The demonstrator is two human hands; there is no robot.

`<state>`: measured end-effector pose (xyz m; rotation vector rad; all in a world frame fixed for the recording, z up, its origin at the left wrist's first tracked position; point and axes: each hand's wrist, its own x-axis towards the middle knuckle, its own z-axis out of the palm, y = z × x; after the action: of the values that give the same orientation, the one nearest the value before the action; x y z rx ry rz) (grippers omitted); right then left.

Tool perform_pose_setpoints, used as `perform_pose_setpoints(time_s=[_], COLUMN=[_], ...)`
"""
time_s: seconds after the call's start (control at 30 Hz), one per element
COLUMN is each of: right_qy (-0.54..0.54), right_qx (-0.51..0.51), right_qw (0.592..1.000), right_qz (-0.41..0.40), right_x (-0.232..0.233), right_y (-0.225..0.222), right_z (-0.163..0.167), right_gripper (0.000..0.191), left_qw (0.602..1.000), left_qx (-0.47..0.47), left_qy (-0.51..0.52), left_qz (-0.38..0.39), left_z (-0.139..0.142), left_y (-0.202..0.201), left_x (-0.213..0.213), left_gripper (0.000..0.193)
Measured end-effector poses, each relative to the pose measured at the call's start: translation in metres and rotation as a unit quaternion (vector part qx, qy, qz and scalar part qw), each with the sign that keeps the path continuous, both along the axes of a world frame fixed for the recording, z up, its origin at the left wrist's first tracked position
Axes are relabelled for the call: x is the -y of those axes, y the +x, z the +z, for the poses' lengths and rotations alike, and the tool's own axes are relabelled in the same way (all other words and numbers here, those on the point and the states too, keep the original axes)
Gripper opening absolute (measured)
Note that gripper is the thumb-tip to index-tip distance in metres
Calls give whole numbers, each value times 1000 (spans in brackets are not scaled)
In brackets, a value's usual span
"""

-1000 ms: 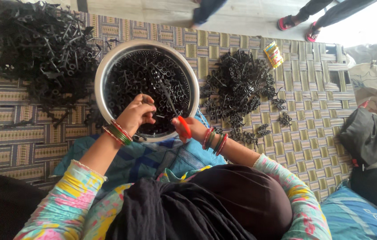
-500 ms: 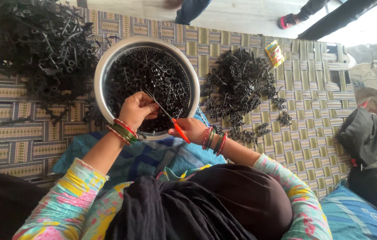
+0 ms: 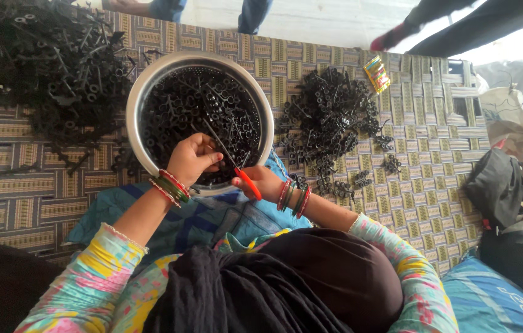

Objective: The person sits on a mat and uses red-handled scissors to cut small black metal parts from a metal bowl, placing the cut pieces onto a pile on the mat.

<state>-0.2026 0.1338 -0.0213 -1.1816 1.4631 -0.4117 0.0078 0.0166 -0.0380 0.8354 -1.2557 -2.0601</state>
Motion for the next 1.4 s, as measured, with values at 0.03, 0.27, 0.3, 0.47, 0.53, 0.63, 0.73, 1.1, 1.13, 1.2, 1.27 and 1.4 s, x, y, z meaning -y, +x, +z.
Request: perform_pose_setpoints(time_s=[0.03,0.27,0.3,0.47,0.53,0.63,0.73,1.1,1.13,1.2,1.27,1.4], right_qy=[-10,-2,-8,7,4,7,13,-22,-13,8,-6,-1], right_qx=[-56,149,189,-77,-104,-53,-31,1,9,27,28,24], right_qw=[998,988,981,997,994,996,996,999,998,996,996,997], right_qz=[7,-33,-36,-27,-44,-69,-76,-44,-60,-90,-79,-78], right_x=[0,1,1,3,6,6,7,5,4,4,6,6], right_y=[-1,-1,0,7,9,9,10,0,0,1,2,3], right_z=[-1,-6,-4,13,19,25,22,4,3,2,3,9], right_gripper=[50,45,46,44,45,48,49,50,48,43,43,35], left_qw=[1000,997,994,989,988,961,658,738,747,738,728,760], left_qx=[-3,41,57,80,72,159,377,295,318,337,347,349], left_qy=[0,-61,-84,-97,-102,-220,-606,-606,-581,-582,-588,-548], left_qz=[1,-36,-49,-83,-94,57,238,-38,-50,-63,-53,-13], left_z=[0,4,5,17,28,50,67,33,32,34,38,38], left_y=[0,6,7,17,31,62,82,49,51,53,50,45], left_x=[0,-1,-3,3,21,62,95,100,98,93,87,77], left_gripper=[15,29,32,33,32,32,45,53,49,55,60,53])
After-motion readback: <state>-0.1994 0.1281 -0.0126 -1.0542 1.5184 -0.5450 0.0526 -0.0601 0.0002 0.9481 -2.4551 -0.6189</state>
